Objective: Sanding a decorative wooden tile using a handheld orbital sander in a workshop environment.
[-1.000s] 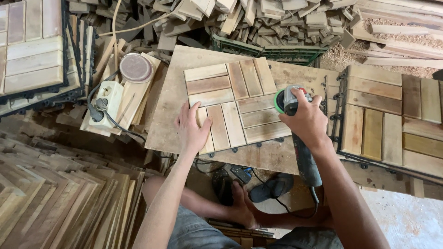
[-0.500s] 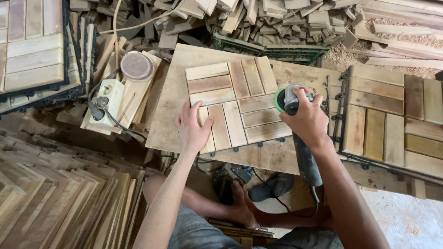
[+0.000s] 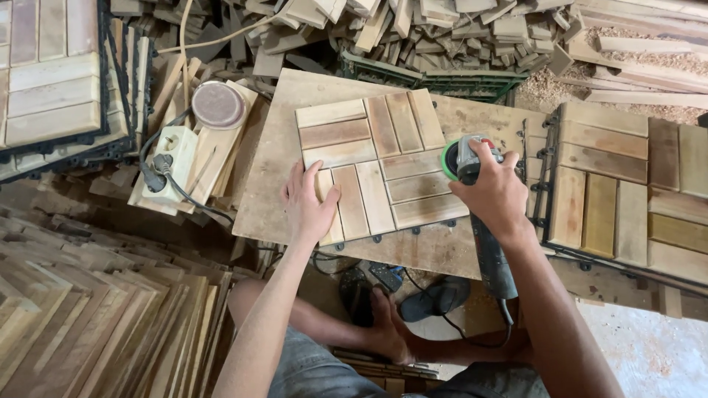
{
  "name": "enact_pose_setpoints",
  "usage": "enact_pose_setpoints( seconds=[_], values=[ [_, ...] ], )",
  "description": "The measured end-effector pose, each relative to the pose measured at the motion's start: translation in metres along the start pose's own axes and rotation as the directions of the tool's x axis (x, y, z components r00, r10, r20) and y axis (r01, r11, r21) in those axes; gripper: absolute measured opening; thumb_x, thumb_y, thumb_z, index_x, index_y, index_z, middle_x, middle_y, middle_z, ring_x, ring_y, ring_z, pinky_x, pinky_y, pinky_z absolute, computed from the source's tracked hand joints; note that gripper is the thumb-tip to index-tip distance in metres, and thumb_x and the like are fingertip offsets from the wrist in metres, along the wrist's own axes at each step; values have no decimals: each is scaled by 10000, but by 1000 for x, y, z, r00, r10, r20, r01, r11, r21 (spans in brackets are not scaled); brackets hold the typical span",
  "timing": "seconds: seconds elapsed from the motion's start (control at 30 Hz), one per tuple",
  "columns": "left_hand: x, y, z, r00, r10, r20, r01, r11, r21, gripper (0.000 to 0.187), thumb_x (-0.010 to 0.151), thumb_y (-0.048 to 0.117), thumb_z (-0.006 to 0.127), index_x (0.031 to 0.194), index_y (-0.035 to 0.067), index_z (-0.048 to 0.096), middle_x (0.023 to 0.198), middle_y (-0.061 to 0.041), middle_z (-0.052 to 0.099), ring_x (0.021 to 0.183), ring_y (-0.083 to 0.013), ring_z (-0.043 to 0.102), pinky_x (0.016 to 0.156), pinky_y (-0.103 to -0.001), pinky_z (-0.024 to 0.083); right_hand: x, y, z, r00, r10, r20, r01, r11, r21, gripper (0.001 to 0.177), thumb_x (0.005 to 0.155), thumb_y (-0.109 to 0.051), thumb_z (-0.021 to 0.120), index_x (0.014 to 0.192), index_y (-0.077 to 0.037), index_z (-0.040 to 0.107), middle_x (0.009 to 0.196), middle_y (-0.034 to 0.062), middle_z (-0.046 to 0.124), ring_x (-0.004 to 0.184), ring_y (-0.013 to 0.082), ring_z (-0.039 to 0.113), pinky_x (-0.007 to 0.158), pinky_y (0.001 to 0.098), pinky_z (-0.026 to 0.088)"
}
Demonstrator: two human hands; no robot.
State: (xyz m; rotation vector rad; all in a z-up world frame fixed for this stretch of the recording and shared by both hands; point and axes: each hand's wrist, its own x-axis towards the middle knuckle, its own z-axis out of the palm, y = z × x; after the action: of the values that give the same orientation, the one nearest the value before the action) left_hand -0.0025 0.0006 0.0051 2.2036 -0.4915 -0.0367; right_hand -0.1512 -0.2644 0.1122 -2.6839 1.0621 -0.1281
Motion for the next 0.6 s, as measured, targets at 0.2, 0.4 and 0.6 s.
enact_pose_setpoints(
  seconds=[0.2,0.4,0.6],
  values=[
    [0,0,0,1000,-4,6,4,1000,11,591,916,380,686,1455,226,500,1593,-210,356,1518,-356,289,1189,-524,156,1,2,3,1000,1,-15,-1,1000,-9,812,750,-389,836,1459,-347,442,1291,208,432,948,528,704,841,621,566],
    [0,-1,2,1000,1,-7,-1,1000,26,599,901,372,688,1451,234,493,1592,-197,361,1511,-352,300,1184,-536,175,0,5,2,1000,1,-12,-1,1000,-14,806,760,-386,838,1462,-340,444,1270,197,432,925,529,707,828,608,572],
    [1,-5,4,1000,7,-25,-6,999,34,591,889,372,697,1434,240,511,1583,-179,381,1504,-337,319,1177,-530,192,-1,16,7,994,-33,-104,29,999,-34,785,734,-377,854,1428,-309,492,1242,213,458,892,545,707,774,614,582]
  ],
)
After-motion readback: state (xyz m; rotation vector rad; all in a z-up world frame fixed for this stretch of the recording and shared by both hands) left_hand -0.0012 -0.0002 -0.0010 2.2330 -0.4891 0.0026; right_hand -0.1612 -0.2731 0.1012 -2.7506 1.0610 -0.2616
